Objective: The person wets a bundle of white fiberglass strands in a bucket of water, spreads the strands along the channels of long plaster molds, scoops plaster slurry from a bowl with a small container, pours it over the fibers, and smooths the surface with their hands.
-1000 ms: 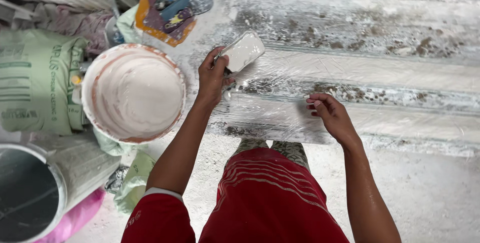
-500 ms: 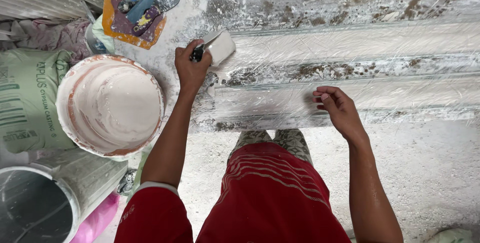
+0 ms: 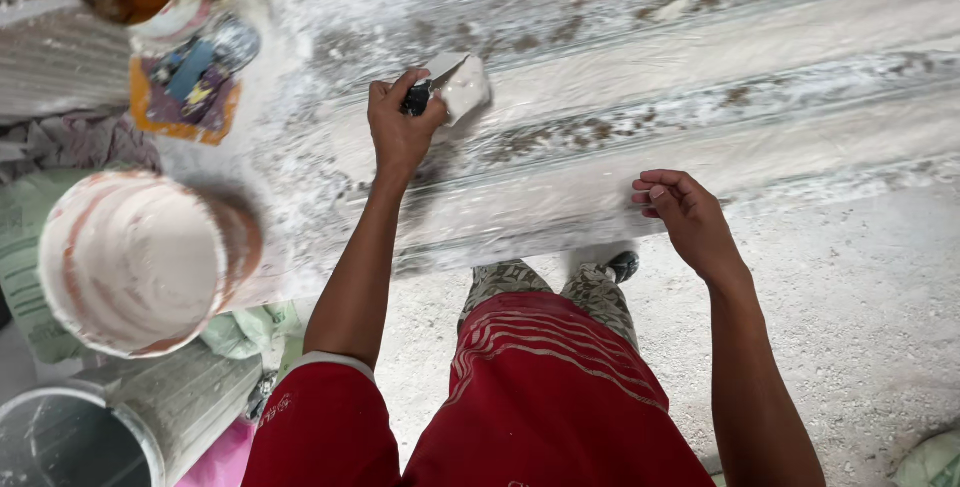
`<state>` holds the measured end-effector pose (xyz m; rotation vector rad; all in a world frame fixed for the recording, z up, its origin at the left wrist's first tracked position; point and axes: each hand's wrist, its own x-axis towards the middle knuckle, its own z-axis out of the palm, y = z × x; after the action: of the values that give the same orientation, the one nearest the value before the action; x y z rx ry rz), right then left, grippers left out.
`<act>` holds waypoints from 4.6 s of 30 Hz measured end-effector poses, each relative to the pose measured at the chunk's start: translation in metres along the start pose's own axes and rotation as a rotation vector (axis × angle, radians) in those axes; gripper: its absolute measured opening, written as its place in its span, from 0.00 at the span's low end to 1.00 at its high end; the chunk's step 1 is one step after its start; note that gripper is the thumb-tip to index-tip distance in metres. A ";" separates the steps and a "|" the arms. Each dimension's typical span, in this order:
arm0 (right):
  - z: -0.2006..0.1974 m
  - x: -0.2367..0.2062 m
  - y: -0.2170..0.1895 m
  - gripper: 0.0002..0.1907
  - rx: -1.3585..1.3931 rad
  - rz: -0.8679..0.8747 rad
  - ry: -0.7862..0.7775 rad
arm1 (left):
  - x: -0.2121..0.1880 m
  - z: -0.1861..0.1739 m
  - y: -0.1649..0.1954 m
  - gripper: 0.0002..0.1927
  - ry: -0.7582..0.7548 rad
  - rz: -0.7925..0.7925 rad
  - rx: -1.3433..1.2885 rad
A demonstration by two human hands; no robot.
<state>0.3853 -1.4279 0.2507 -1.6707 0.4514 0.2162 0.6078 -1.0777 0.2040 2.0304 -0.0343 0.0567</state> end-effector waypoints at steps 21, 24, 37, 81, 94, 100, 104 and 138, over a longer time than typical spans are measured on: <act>-0.527 -0.022 0.097 0.14 0.063 -0.075 0.207 | -0.041 0.495 0.255 0.16 -0.024 0.180 0.138; -0.596 -0.007 0.111 0.14 0.079 -0.112 0.186 | -0.048 0.569 0.289 0.18 -0.078 0.235 0.176; -0.967 0.065 0.140 0.13 0.096 -0.060 0.130 | -0.078 0.884 0.478 0.20 -0.040 0.309 0.233; -1.664 0.127 0.304 0.15 0.177 0.018 0.071 | -0.153 1.699 0.841 0.25 -0.146 0.682 0.510; -1.618 0.160 0.276 0.15 0.117 0.010 0.008 | -0.172 1.601 0.824 0.24 0.079 -0.027 0.216; -1.490 0.184 0.244 0.16 0.072 -0.054 -0.252 | -0.199 1.400 0.721 0.25 0.543 0.075 0.537; -1.351 0.181 0.207 0.17 -0.004 -0.099 -0.457 | -0.246 1.237 0.628 0.23 0.972 0.059 0.379; -0.191 0.050 0.055 0.14 -0.306 -0.284 -1.334 | -0.457 0.320 0.240 0.28 1.289 -0.475 -0.895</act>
<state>0.3854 -1.6286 0.2107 -1.4841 -0.8444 1.1175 0.1476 -1.4712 0.2514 0.7952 1.0281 0.8584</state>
